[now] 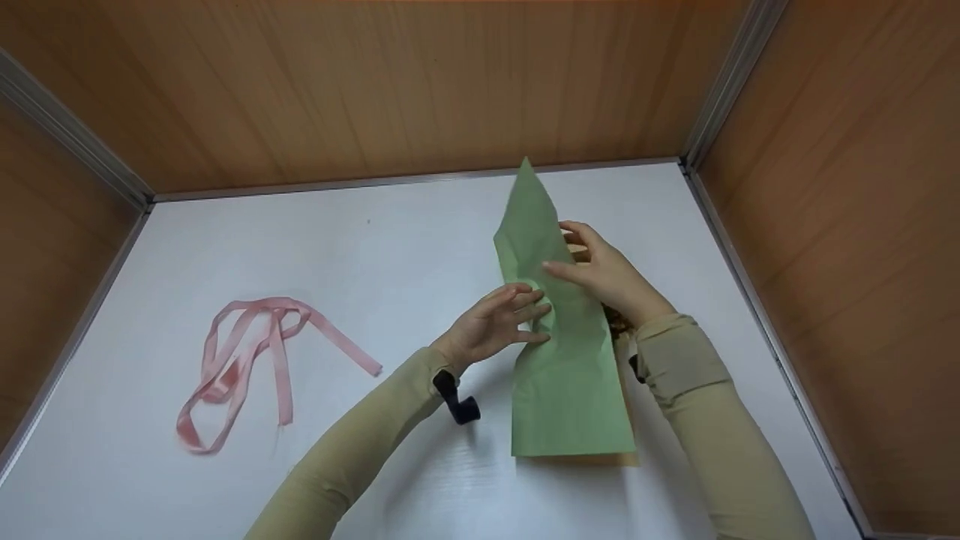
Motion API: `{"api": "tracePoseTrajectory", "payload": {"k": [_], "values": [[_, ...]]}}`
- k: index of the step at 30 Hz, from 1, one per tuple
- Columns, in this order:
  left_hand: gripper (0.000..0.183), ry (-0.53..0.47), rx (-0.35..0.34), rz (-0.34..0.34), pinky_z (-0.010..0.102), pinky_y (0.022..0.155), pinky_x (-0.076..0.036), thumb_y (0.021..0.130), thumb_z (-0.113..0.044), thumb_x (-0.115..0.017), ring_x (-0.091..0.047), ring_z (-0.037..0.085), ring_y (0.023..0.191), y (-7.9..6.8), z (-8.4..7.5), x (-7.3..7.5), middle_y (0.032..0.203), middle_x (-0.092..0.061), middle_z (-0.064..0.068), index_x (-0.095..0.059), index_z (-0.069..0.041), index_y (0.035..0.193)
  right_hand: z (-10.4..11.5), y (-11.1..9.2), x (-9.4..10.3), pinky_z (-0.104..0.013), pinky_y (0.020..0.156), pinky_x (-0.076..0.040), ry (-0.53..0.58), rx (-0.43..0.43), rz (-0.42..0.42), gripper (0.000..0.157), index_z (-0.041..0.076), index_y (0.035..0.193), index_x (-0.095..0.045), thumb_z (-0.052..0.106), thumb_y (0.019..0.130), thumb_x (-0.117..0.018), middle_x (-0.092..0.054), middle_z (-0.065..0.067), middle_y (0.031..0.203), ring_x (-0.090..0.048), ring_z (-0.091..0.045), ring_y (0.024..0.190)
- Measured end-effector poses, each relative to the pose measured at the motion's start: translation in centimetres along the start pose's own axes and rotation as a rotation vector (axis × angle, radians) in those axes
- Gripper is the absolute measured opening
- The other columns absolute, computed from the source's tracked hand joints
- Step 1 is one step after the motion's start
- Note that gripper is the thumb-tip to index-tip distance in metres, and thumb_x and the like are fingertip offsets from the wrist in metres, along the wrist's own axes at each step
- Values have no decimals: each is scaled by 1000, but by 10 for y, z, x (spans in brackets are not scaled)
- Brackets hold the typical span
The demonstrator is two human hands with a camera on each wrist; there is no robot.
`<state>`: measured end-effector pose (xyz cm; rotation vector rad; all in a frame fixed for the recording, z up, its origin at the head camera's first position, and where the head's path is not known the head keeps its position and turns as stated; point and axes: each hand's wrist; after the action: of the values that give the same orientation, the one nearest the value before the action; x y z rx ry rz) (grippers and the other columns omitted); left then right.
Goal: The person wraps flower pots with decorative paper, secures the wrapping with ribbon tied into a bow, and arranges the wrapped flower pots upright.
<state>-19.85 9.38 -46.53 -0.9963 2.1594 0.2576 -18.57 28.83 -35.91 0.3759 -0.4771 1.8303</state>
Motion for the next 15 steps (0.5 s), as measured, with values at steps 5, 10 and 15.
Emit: {"api": "tracePoseTrajectory", "payload": {"k": [5, 10, 15], "values": [[16, 10, 3, 29, 66, 107, -21, 102, -16, -34, -16, 37, 144, 4, 3, -3, 151, -25, 8, -49, -13, 105, 7, -3, 5, -37, 75, -52, -310, -63, -210, 55, 0, 138, -39, 22, 92, -60, -55, -24, 117, -57, -28, 96], [15, 1, -5, 30, 64, 107, -24, 102, -16, -33, -21, 34, 142, 5, 8, -3, 145, -30, 9, -48, -15, 102, -9, -5, 20, -20, 54, -48, -277, -104, -321, 43, -5, 127, -48, 14, 90, -60, -59, -5, 87, -54, -2, 67], [12, 6, -9, 13, 63, 107, -25, 100, -15, -36, -18, 33, 144, 5, 14, -3, 151, -25, 14, -47, -13, 105, -37, -11, 36, -16, 62, -51, -93, -184, -327, 49, -10, 130, -42, 12, 91, -61, -55, 11, 74, -55, 3, 65]]}}
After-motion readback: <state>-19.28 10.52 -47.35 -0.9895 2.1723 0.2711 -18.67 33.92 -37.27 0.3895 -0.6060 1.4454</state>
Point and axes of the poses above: each hand's wrist, its own y-axis towards the middle knuckle, its own x-axis out of the back of the hand, z = x × y
